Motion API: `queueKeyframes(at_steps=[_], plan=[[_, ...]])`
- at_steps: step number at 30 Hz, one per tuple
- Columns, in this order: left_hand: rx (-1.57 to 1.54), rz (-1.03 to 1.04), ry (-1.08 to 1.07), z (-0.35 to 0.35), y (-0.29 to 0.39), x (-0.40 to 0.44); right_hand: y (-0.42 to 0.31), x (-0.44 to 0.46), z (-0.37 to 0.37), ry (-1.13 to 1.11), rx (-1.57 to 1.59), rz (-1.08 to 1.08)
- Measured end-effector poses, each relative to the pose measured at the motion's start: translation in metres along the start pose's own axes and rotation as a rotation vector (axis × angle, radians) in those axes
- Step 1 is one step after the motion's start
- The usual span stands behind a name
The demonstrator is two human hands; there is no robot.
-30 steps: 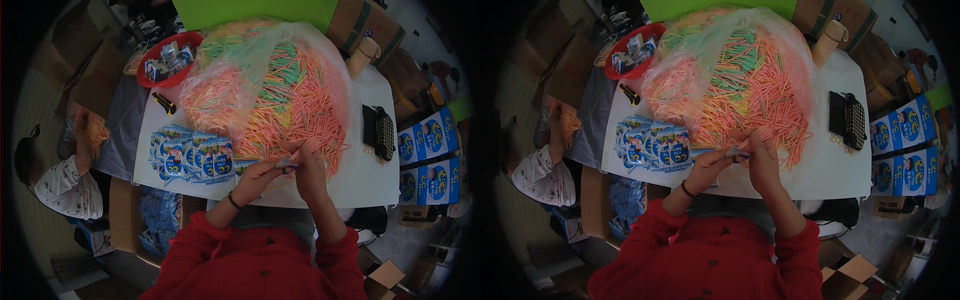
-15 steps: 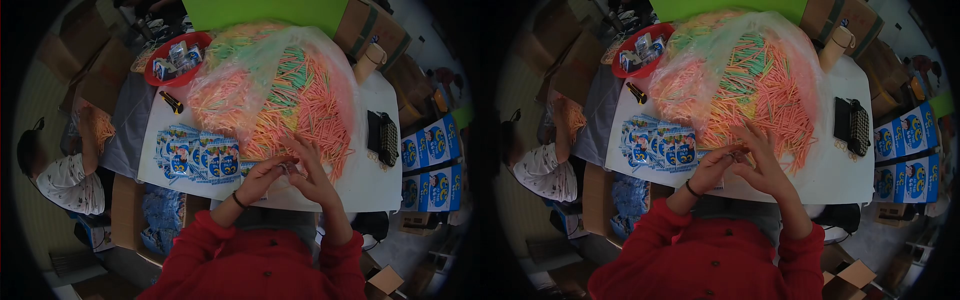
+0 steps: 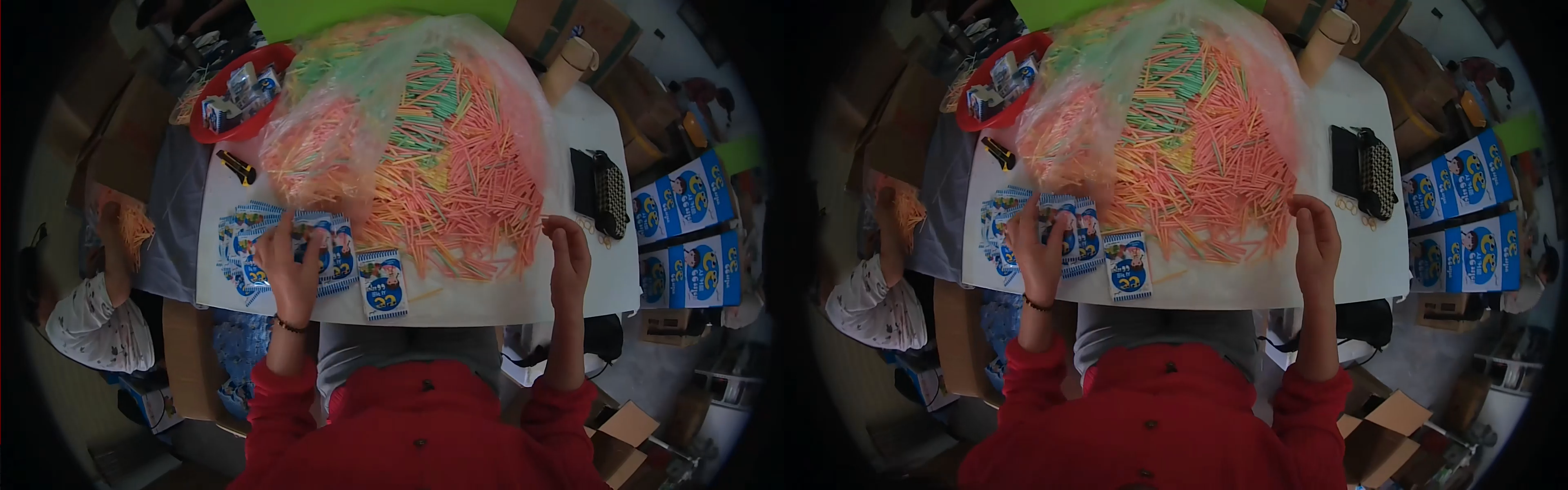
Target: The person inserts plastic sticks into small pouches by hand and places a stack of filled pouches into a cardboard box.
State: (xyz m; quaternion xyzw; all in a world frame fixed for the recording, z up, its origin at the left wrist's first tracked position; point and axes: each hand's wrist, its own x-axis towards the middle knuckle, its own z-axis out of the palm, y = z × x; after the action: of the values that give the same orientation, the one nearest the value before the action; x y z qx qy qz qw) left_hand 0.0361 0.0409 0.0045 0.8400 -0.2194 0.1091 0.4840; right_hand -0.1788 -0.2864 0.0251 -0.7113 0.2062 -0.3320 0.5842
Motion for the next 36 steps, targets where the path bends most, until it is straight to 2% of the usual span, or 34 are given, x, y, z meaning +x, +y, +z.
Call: queueKeyframes(at_steps=[2,3,5,6,7,8,9,10,11,12,17,22,24,26,27,29,30,32,33,35,36], plan=[[0.655,0.311,0.118,-0.002,-0.005,0.007,0.008,-0.001,-0.011,0.044,-0.281,-0.035],[0.685,0.311,0.152,-0.002,0.003,0.006,0.004,-0.001,-0.011,0.051,-0.283,-0.034],[0.723,0.365,0.153,0.004,0.015,0.001,-0.004,-0.001,-0.004,-0.085,-0.676,-0.217],[0.762,0.416,0.166,0.007,0.023,-0.002,-0.006,0.001,0.004,-0.086,-0.673,-0.217],[0.765,0.417,0.167,0.009,0.032,-0.008,-0.008,0.003,0.013,-0.203,-0.802,-0.303],[0.724,0.417,0.008,0.011,0.043,-0.017,-0.009,0.005,0.023,-0.322,-0.93,-0.391],[0.681,0.414,-0.149,0.014,0.052,-0.026,-0.01,0.007,0.034,-0.323,-0.926,-0.394],[0.686,0.414,-0.147,0.016,0.056,-0.035,-0.009,0.01,0.047,-0.356,-0.945,-0.408],[0.731,0.373,-0.235,0.02,0.057,-0.043,-0.007,0.013,0.056,-0.388,-0.963,-0.421],[0.775,0.331,-0.323,0.023,0.056,-0.049,-0.002,0.018,0.064,-0.385,-0.957,-0.421],[0.823,0.286,-0.351,0.031,0.046,-0.057,0.041,0.034,0.089,-0.284,-1.15,-0.575],[0.734,0.294,-0.289,0.03,0.041,-0.054,0.056,0.027,0.089,-0.357,-1.045,-0.536],[0.587,0.201,-0.311,0.029,0.042,-0.053,0.059,0.025,0.083,-0.35,-1.0,-0.531],[0.552,0.217,-0.295,0.03,0.037,-0.052,0.065,0.028,0.078,-0.313,-0.707,-0.593],[0.519,0.231,-0.27,0.03,0.036,-0.051,0.07,0.026,0.077,-0.307,-0.71,-0.592],[0.527,0.28,-0.261,0.03,0.037,-0.05,0.08,0.019,0.075,-0.197,-0.004,-0.233],[0.538,0.322,-0.251,0.03,0.037,-0.05,0.074,0.014,0.077,-0.198,-0.006,-0.233],[0.536,0.354,-0.225,0.033,0.036,-0.052,0.054,0.002,0.082,-0.055,0.292,-0.044],[0.533,0.388,-0.195,0.036,0.036,-0.052,0.057,-0.003,0.081,-0.052,0.29,-0.05],[0.54,0.385,-0.195,0.038,0.04,-0.049,0.07,-0.012,0.079,-0.138,0.031,-0.089],[0.552,0.372,-0.198,0.038,0.042,-0.049,0.066,-0.011,0.079,-0.142,0.031,-0.086]])
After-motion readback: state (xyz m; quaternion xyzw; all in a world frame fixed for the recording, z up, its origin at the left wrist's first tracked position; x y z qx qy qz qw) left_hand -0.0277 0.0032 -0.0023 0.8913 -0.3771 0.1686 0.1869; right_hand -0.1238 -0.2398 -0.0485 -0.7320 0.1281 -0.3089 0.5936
